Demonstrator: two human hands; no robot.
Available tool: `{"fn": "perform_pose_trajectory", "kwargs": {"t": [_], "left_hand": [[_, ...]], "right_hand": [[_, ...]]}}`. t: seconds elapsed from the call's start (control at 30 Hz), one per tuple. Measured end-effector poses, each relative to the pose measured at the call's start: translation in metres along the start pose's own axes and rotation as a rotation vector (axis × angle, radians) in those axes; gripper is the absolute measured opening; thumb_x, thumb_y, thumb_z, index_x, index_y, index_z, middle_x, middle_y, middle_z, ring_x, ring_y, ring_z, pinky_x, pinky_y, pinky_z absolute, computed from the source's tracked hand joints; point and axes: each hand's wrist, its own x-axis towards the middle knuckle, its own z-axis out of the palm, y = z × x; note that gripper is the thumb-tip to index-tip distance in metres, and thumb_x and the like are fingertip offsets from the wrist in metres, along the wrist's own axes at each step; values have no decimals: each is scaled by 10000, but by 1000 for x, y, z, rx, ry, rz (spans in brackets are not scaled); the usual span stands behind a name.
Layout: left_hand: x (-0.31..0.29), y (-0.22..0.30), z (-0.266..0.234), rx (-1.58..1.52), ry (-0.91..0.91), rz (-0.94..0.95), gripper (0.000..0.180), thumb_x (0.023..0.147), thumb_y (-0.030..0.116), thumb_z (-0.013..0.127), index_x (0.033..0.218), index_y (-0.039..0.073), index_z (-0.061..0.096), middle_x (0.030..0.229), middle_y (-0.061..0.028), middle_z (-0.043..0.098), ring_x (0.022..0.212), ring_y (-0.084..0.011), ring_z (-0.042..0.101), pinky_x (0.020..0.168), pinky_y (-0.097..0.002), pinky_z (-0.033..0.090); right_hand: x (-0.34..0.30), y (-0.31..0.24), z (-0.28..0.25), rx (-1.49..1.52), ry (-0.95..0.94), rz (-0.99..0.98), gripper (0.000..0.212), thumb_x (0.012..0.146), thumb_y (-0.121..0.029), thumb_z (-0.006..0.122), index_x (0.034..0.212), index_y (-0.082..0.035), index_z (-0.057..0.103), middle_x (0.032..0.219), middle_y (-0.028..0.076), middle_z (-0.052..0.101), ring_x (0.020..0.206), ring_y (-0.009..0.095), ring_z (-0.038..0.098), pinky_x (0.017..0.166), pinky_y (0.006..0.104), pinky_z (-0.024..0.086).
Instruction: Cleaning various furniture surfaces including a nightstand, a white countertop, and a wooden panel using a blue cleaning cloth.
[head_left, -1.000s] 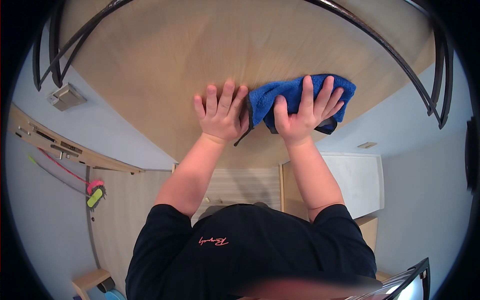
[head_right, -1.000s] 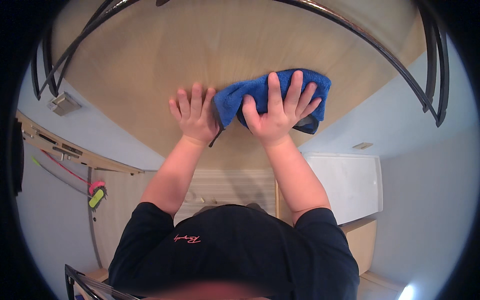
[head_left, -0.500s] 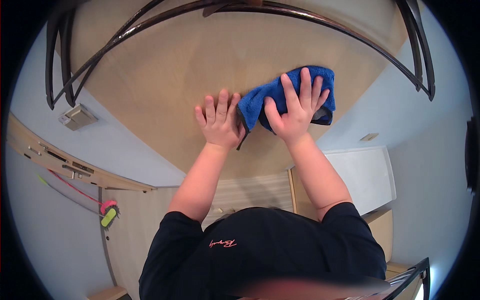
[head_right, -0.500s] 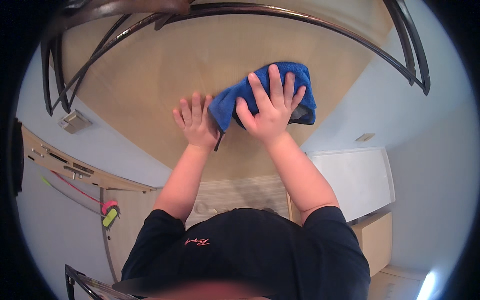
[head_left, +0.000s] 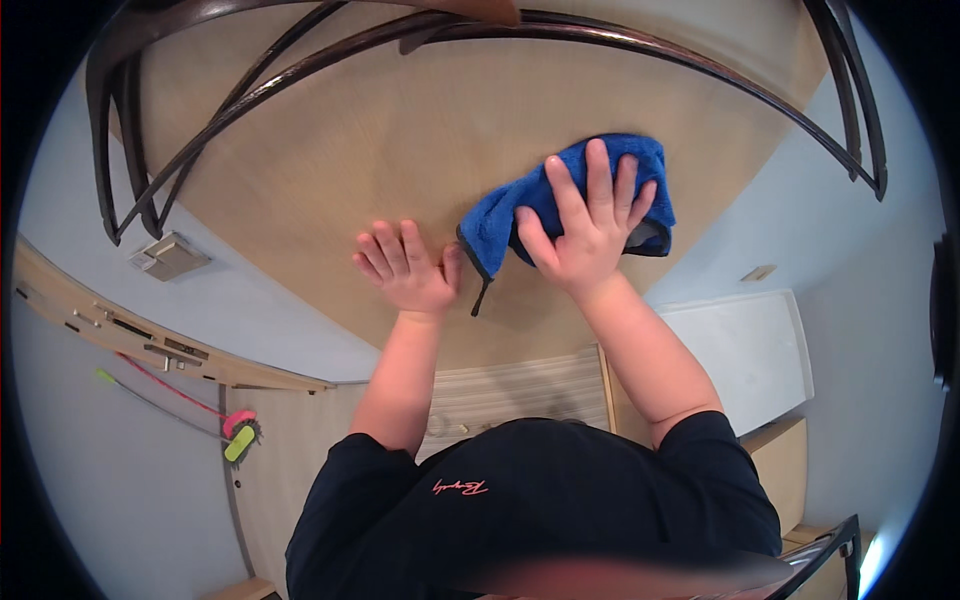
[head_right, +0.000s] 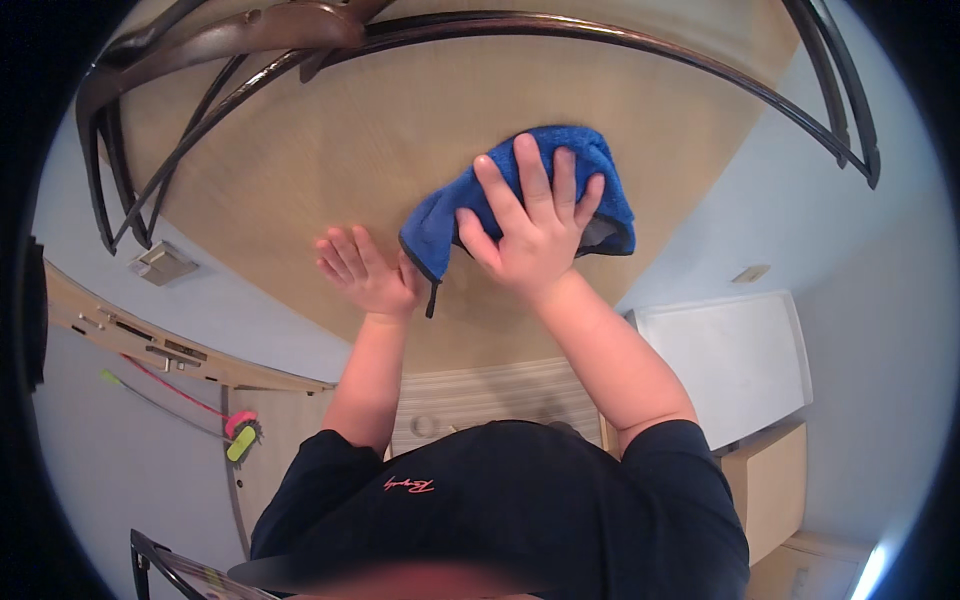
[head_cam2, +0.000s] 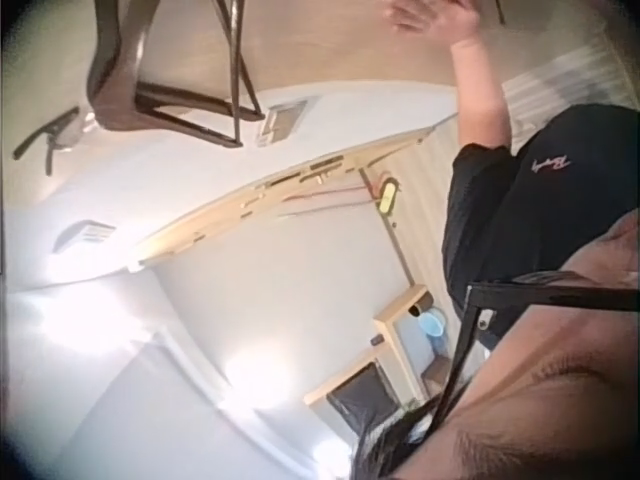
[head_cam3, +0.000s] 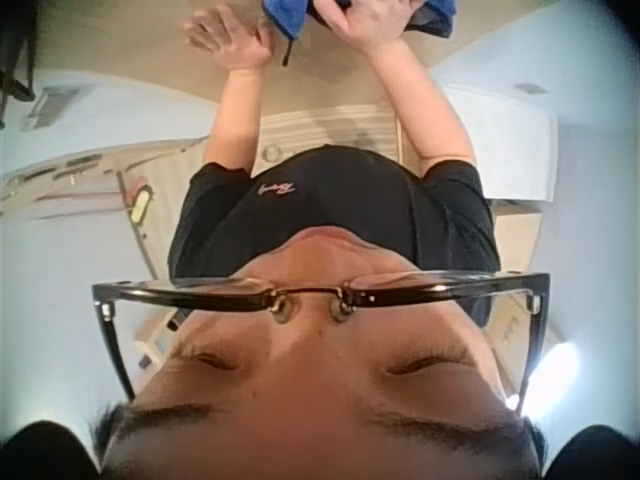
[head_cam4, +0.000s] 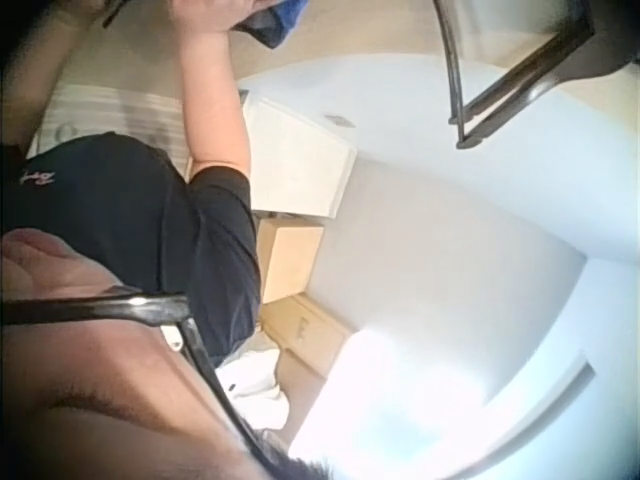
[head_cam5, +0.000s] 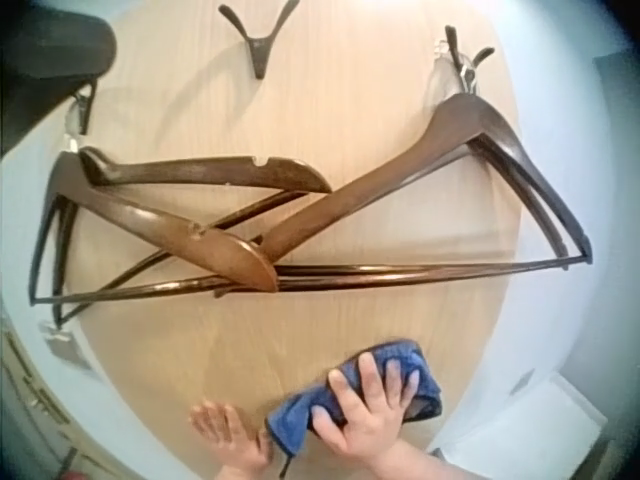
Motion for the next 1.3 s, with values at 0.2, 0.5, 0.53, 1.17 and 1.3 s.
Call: {"fn": "perform_pose_trajectory", "kwargs": {"t": [0.2, 0.5, 0.53, 1.17, 1.3], "left_hand": [[0, 7, 4, -10, 2, 4, 764, 1052, 503, 429, 1645, 45, 281, 1733, -199, 167, 1616, -395, 60, 1290, -543, 2], [-8, 2, 8, -89, 19, -71, 738, 1052, 542, 437, 1653, 131, 312, 1737, -143, 200, 1616, -380, 90, 1284, -561, -9], [-8, 2, 7, -83, 21, -67, 737, 1053, 544, 434, 1651, 131, 316, 1737, -144, 203, 1616, -381, 95, 1284, -563, -8], [-2, 5, 4, -50, 43, 4, 729, 1052, 517, 419, 1625, 71, 355, 1728, -184, 209, 1612, -407, 87, 1283, -563, 12], [-4, 7, 6, -71, 24, -16, 729, 1052, 526, 427, 1626, 84, 356, 1728, -182, 208, 1612, -405, 85, 1284, -562, 12]], "right_hand": [[-76, 18, 25, 29, 87, -114, 550, 826, -481, 758, 1293, -197, 698, 1550, 164, 519, 1538, 413, 298, 1263, 592, 19], [-26, 7, 10, 225, 177, -70, 615, 761, -369, 919, 1255, -100, 670, 1468, 218, 470, 1386, 442, 414, 1193, 583, 250], [-28, 9, 11, 213, 172, -78, 615, 761, -379, 917, 1252, -101, 672, 1455, 215, 473, 1371, 445, 420, 1188, 586, 251], [-98, 18, 31, -176, -27, -145, 675, 835, -692, 688, 1252, -162, 656, 1531, 243, 444, 1432, 526, 309, 1213, 667, 80], [-144, 21, 34, -158, -104, -202, 655, 829, -666, 709, 1285, -198, 667, 1480, 224, 490, 1425, 508, 325, 1210, 662, 88]]}}
